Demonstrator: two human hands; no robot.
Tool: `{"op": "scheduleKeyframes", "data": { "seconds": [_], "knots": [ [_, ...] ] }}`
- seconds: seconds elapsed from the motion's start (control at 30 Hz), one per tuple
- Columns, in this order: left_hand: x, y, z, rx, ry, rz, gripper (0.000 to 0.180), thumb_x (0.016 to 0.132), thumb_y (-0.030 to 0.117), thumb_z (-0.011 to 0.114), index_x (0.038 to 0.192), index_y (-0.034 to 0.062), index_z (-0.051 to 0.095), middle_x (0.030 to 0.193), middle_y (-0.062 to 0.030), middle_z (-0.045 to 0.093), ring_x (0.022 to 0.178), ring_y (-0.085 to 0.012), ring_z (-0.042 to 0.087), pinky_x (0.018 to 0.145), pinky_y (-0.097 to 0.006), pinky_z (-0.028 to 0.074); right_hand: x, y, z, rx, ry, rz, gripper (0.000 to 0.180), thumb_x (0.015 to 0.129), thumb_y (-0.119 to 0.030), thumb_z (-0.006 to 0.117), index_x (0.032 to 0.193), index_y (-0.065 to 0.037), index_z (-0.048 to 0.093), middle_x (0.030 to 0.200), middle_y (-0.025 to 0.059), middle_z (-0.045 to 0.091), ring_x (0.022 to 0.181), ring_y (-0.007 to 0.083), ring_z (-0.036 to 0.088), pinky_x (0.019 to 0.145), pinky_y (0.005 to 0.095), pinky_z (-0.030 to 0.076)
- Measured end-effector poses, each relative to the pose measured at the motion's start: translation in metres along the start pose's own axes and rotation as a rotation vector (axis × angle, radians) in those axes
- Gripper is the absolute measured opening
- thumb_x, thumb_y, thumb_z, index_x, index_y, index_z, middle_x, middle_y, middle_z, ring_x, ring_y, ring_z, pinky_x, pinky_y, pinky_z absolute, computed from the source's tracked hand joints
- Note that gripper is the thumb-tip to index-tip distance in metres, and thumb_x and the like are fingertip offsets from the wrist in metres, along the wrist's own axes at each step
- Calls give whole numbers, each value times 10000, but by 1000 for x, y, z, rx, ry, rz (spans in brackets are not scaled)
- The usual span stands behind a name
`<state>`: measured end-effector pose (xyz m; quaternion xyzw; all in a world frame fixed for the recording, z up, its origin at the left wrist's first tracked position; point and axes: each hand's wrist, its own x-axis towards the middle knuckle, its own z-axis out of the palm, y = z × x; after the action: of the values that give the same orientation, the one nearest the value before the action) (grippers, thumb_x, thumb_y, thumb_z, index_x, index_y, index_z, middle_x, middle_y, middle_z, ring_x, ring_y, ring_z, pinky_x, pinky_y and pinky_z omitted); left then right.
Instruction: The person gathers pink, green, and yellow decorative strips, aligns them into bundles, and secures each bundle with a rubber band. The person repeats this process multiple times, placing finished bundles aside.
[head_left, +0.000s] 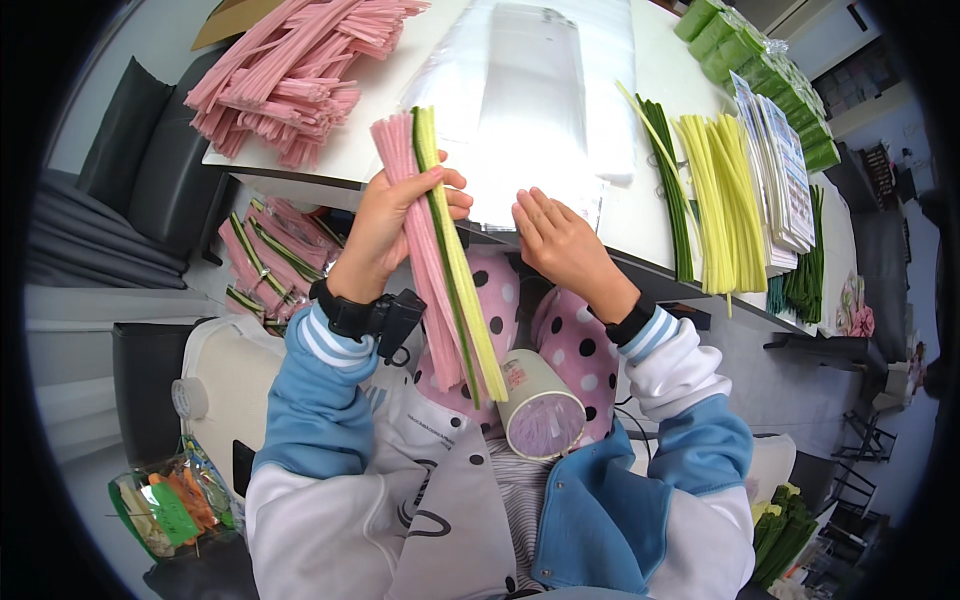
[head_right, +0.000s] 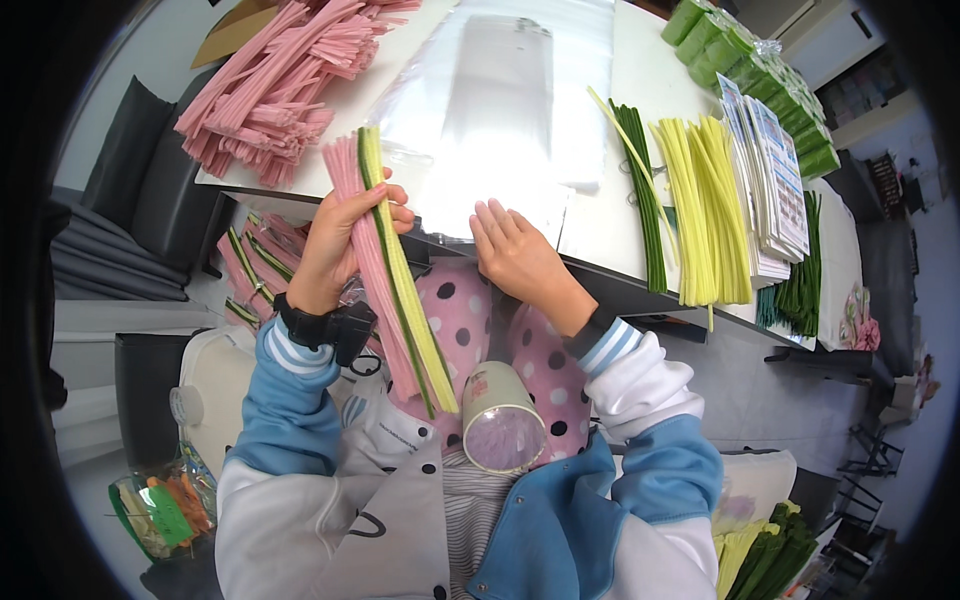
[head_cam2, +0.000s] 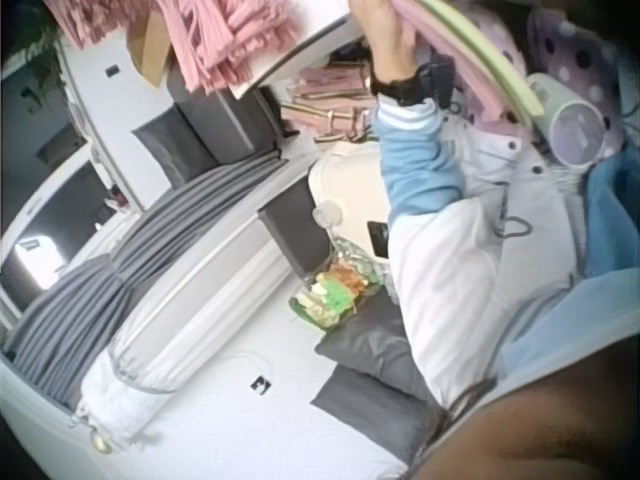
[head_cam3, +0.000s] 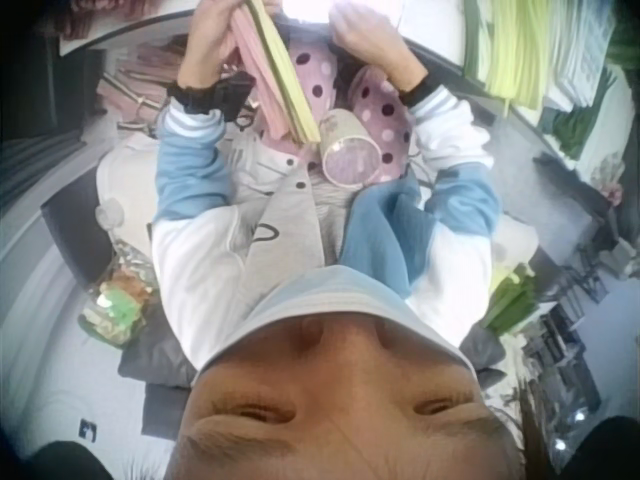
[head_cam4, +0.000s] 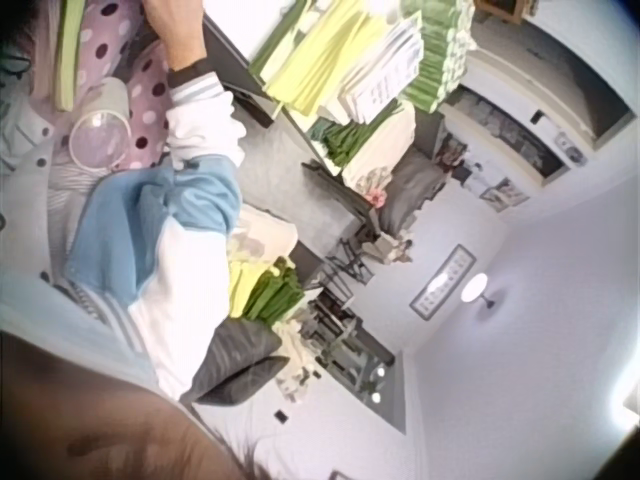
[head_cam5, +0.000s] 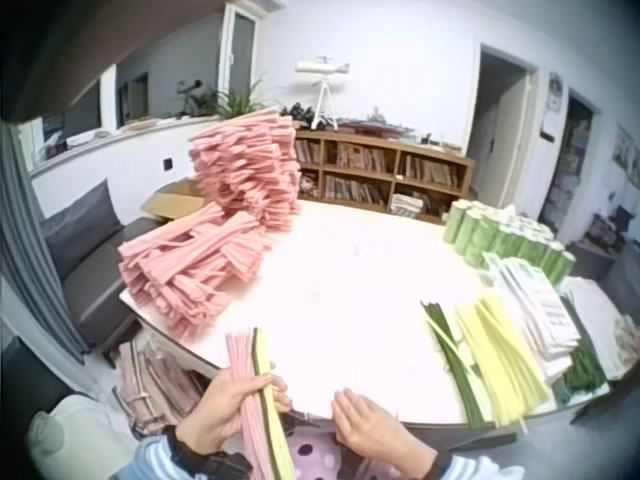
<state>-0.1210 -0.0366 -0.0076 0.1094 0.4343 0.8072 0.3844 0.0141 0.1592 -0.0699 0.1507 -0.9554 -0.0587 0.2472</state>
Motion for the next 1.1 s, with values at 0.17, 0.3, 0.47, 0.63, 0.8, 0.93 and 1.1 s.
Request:
{"op": "scheduleKeyframes", "data": {
  "seconds": [0.17,0.3,0.47,0.63,0.8,0.93,1.1],
  "knots": [
    [2,-2,14,54,-89,-58,312,883,87,554,1141,-36,426,835,-134,598,705,-216,652,634,-310,561,6,4,-4,47,33,54,297,746,-94,588,1008,45,591,1058,160,622,993,287,602,804,351,501],
    [0,-3,25,52,-154,-87,322,883,93,559,1146,-35,423,835,-130,602,684,-211,649,635,-316,561,17,9,-10,311,25,219,153,742,-84,597,872,-8,626,980,99,633,891,261,603,729,349,505],
    [2,-13,29,59,-203,-184,332,890,103,561,1149,-58,432,845,-134,612,692,-219,654,636,-318,561,22,7,-15,423,20,343,64,754,-78,606,750,-28,645,885,83,619,828,264,594,694,356,496],
    [4,-39,29,82,-282,-298,317,883,100,572,1130,-79,483,822,-133,621,681,-219,654,632,-312,562,20,7,-5,528,60,481,90,766,-99,632,794,-18,659,835,98,608,783,270,591,669,343,486],
    [4,-60,26,165,-251,-405,239,843,89,620,1016,-72,578,777,-142,643,645,-213,657,606,-295,559,17,17,6,881,-5,820,136,783,-83,649,892,-7,677,721,81,600,643,164,583,608,272,465],
    [3,-67,23,223,-212,-486,225,829,87,634,974,-79,587,787,-177,657,642,-229,664,587,-300,563,15,19,7,1126,161,968,132,802,-85,657,837,42,672,760,73,648,668,113,583,613,242,464],
    [4,-68,25,240,-238,-532,233,836,91,628,983,-80,570,816,-185,662,660,-228,671,596,-304,566,20,24,-9,985,215,930,123,798,-99,665,858,6,687,767,79,638,662,128,570,596,254,452]
  ]
}}
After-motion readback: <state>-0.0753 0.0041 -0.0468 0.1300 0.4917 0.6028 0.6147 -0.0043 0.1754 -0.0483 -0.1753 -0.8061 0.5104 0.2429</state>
